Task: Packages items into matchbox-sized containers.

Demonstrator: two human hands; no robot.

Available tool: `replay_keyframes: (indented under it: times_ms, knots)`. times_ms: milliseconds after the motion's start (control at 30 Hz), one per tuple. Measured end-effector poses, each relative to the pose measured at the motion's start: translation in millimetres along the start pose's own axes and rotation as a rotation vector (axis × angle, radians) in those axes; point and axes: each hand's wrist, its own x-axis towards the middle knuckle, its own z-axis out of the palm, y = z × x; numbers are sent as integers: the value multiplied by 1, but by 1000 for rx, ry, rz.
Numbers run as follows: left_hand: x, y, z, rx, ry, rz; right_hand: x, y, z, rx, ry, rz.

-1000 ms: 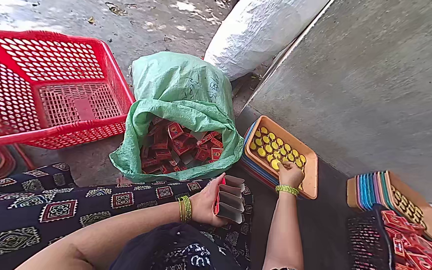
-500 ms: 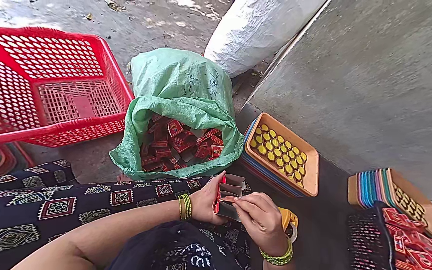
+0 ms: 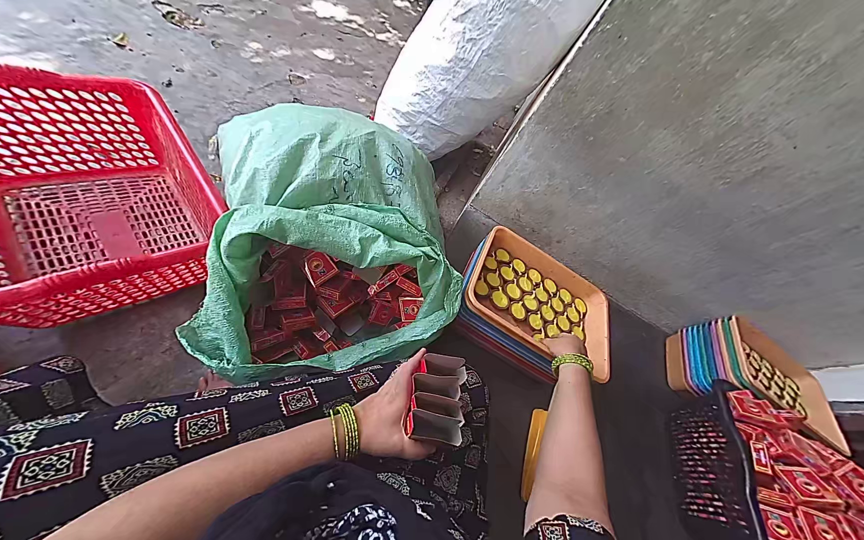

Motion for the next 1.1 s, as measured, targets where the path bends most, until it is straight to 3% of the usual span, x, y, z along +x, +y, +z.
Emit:
replay_keyframes:
  times_ms: [233,400,467,567,667,800,933,1100]
  knots:
    - [0,0,0,9,-11,-12,-6,-22,-7,-99,-1,73]
    - [-1,5,-3,-8,-11,-28,-15,-14,-2,159,144,-39]
    - [-1,5,-3,-6,-15,-37,-43,-15,-4,368,318,-200]
    - [0,2,-2,3,-8,-22,-113,-20,-9,740,526,-619]
    - [1,2,-1,-14,3,0,-206,-23,-17,969,472,-1125]
    - [1,5,-2,-2,-3,-11,-292,-26,-7,851,378,-1444]
    - [-1,6,-2,2,-1,-27,-307,-31,13,499,423,-1460]
    - [-2,6,-1,24,12,14,-296,-26,5,620,312,-1286]
